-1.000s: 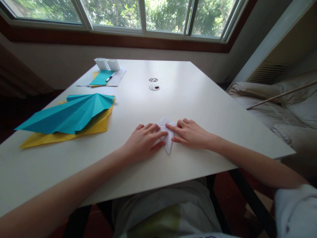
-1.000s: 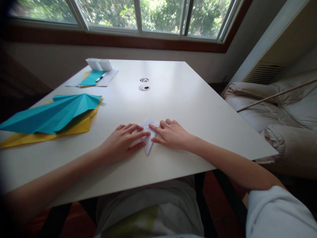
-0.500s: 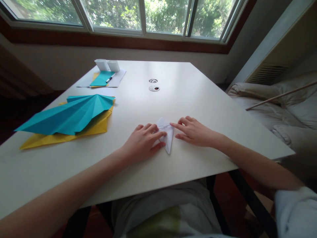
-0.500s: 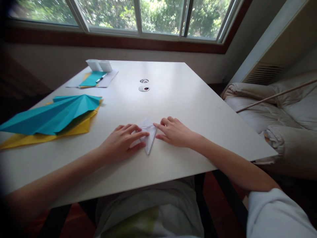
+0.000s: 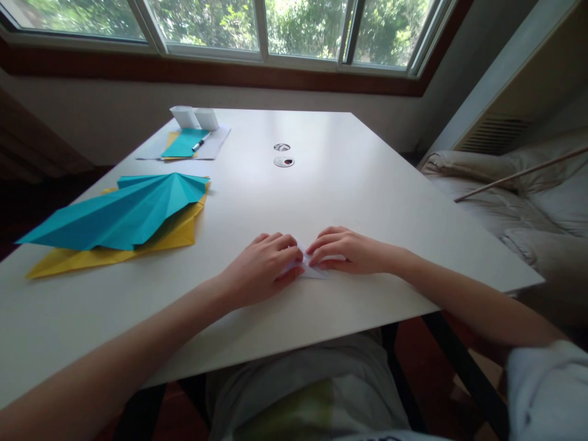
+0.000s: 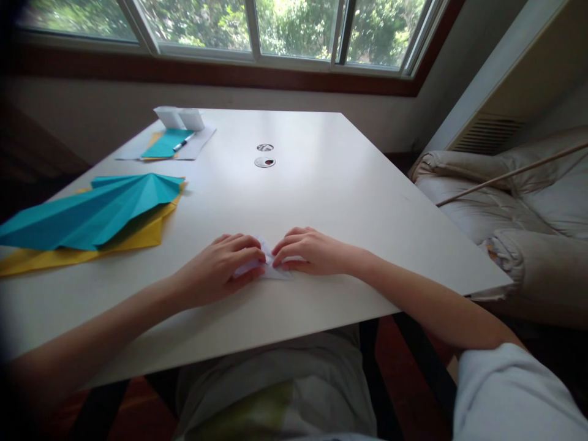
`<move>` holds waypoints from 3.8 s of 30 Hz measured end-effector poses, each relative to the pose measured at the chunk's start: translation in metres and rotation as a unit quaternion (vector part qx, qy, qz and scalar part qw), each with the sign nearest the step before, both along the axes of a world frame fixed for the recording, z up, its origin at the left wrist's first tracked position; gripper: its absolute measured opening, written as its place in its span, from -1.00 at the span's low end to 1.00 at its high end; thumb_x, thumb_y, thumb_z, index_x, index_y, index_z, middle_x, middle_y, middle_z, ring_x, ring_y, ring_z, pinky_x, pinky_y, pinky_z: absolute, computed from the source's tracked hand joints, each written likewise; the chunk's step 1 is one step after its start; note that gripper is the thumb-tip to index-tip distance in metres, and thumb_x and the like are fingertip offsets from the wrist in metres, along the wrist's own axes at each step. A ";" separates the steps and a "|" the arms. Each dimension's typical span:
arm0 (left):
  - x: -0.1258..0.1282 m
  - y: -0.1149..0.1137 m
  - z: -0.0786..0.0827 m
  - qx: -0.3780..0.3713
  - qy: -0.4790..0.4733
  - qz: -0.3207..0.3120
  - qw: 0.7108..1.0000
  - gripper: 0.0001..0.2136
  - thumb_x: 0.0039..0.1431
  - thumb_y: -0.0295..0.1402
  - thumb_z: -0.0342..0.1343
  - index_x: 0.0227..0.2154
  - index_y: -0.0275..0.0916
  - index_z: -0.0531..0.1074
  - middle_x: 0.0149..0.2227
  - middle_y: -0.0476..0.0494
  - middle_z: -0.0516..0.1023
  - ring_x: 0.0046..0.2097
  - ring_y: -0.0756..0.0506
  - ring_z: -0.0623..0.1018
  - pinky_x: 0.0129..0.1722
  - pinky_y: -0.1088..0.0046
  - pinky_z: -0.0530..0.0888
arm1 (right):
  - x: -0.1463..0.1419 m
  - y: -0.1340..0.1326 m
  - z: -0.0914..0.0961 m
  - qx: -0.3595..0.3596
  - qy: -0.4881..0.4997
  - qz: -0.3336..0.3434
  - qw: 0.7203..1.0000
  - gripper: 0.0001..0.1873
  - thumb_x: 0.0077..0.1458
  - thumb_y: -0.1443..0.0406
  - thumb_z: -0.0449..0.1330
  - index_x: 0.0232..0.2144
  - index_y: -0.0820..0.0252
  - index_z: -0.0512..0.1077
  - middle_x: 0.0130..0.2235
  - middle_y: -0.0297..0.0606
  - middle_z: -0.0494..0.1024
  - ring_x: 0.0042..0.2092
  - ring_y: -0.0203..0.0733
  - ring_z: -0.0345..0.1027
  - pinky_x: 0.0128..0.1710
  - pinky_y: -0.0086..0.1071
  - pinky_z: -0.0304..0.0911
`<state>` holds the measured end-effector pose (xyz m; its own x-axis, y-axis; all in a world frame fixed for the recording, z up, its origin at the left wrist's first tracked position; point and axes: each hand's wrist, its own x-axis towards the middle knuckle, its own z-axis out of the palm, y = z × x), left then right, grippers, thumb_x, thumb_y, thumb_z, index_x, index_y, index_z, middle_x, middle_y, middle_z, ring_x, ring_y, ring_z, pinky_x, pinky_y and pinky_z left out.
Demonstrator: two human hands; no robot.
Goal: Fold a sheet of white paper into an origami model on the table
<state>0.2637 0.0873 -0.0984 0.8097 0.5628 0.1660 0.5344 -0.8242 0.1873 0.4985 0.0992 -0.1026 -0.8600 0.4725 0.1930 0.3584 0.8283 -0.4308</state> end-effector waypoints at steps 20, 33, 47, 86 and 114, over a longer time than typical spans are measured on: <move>0.010 0.008 -0.010 -0.159 -0.144 0.012 0.977 -0.91 0.10 -0.41 0.07 -0.43 -0.22 0.47 -0.39 -0.04 0.50 -0.27 -0.05 0.40 -0.19 0.44 0.30 | 0.001 0.002 -0.001 -0.022 0.002 -0.001 1.000 -0.79 0.14 0.25 0.12 -0.19 0.11 0.48 -0.09 -0.29 0.48 -0.07 -0.23 0.24 0.01 -0.33 0.06; 0.012 0.010 -0.009 -0.171 -0.137 0.017 0.976 -0.90 0.09 -0.37 0.08 -0.45 -0.21 0.49 -0.42 -0.04 0.50 -0.30 -0.04 0.42 -0.21 0.44 0.30 | 0.004 0.001 0.004 -0.036 -0.033 0.002 0.999 -0.67 0.05 0.16 0.19 -0.10 0.05 0.44 -0.02 -0.28 0.43 -0.01 -0.15 0.19 0.03 -0.25 0.04; 0.015 0.008 -0.006 -0.163 -0.125 0.041 0.978 -0.91 0.05 -0.38 0.10 -0.48 -0.21 0.49 -0.43 -0.04 0.52 -0.31 -0.05 0.44 -0.20 0.42 0.32 | 0.003 0.000 0.002 -0.038 -0.043 -0.018 0.998 -0.66 0.03 0.17 0.22 -0.10 0.01 0.44 -0.01 -0.31 0.42 0.01 -0.13 0.17 0.03 -0.22 0.02; 0.017 0.006 -0.008 -0.154 -0.128 0.044 0.979 -0.87 0.08 -0.35 0.07 -0.49 -0.23 0.47 -0.43 -0.05 0.52 -0.32 -0.05 0.45 -0.21 0.40 0.33 | 0.005 0.002 0.002 -0.044 -0.035 -0.001 0.998 -0.69 0.08 0.16 0.17 -0.10 0.02 0.44 -0.01 -0.27 0.42 0.00 -0.13 0.19 0.03 -0.20 0.02; 0.016 0.007 -0.010 -0.159 -0.135 0.042 0.977 -0.92 0.06 -0.40 0.10 -0.47 -0.24 0.47 -0.41 -0.04 0.51 -0.31 -0.05 0.43 -0.20 0.41 0.31 | 0.000 -0.002 -0.003 -0.050 -0.012 -0.057 0.997 -0.77 0.06 0.15 0.18 -0.21 0.01 0.49 -0.07 -0.34 0.47 -0.04 -0.16 0.23 0.00 -0.23 0.01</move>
<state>0.2798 0.0939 -0.1087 0.7096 0.6828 0.1739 0.4931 -0.6575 0.5697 0.4987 0.0975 -0.1057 -0.8034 0.5833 0.1195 0.4589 0.7345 -0.4999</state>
